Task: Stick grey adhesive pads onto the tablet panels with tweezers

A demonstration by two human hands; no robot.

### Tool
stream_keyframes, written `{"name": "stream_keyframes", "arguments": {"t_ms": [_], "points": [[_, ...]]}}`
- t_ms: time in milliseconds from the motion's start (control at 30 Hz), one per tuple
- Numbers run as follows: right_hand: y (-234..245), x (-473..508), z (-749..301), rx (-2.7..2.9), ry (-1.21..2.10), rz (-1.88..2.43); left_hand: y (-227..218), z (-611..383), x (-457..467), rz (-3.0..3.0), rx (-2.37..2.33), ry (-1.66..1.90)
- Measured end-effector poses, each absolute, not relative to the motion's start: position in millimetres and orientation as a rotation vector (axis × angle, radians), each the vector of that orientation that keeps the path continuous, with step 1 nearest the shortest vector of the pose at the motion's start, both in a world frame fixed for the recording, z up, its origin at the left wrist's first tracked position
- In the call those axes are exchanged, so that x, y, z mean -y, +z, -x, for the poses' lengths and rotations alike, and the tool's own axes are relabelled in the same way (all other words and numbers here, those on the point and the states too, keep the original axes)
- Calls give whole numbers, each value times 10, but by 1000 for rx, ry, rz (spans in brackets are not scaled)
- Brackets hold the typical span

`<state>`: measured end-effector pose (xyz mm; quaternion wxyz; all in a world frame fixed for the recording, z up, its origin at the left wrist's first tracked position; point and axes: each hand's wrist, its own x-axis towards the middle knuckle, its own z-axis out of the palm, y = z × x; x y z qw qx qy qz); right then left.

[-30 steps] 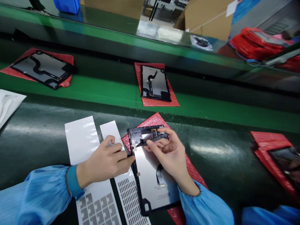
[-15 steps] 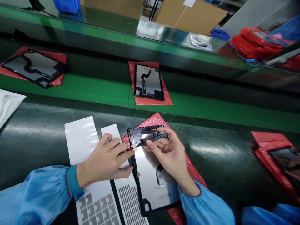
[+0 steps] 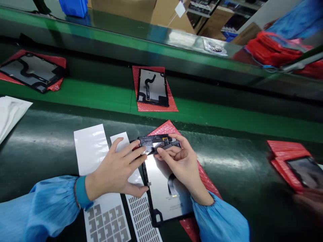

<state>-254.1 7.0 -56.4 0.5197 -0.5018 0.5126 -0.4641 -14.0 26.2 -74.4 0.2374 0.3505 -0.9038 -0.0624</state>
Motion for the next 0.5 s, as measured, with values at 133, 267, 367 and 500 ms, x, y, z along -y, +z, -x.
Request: {"name": "stream_keyframes", "arguments": {"t_ms": [133,267,367,500], "points": [[-544,-46,2634,-1257,-1154,1103,-713,131,-235,-995,2491,-172],[-509,-179,2738,-1121,-1010,1140,-565,103,-323,-963,2383,-112],[-482,-377,2736,-975,-855,1201,-495,104,-527,-965,2331,-69],[-482,-579,2664,-904,-774,1282,-613,124,-740,-922,2405,-108]]}}
